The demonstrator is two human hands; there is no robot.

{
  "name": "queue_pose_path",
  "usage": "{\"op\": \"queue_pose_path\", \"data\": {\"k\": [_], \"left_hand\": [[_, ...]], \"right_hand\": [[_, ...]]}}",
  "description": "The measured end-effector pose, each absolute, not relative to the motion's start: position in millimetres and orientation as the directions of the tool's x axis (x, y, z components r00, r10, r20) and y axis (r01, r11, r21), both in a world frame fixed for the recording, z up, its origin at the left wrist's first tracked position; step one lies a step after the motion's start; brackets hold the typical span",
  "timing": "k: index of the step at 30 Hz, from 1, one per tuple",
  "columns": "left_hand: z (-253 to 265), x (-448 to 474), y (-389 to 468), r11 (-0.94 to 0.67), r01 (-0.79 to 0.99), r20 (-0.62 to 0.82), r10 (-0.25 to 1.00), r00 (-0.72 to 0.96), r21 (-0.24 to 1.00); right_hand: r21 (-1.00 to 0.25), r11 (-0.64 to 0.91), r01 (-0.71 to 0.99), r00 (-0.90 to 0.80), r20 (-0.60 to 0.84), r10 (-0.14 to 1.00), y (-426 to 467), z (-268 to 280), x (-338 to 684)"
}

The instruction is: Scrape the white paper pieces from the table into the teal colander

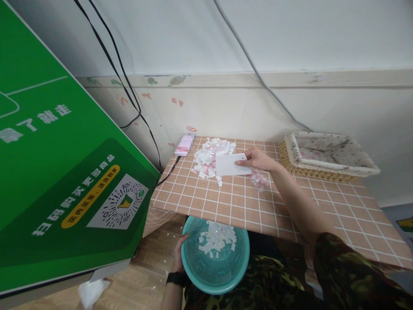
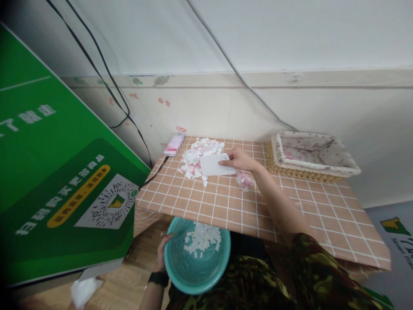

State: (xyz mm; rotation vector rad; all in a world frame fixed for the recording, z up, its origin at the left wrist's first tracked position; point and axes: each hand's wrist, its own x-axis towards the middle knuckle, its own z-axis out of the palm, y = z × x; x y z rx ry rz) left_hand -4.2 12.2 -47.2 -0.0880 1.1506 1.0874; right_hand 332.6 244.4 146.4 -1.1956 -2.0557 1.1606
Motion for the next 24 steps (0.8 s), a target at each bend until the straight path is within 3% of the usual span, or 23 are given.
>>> {"op": "queue_pose_path", "data": {"k": [5,24], "left_hand": [[-47.7,-2.8,12.3,0.499,-0.743,-0.757,0.653,-0.016,0.446],[-48.3,-3.5,11.3,0.539,-0.732,-0.784,0.62,0.009,0.418]], "right_hand": [[-0.842,0.266,0.469,-0.551,-0.044,0.833,246.3,140.9,332.1],[-0.872,0.23,0.432,-0.503,-0.021,0.864,244.1,141.9,327.5]]}}
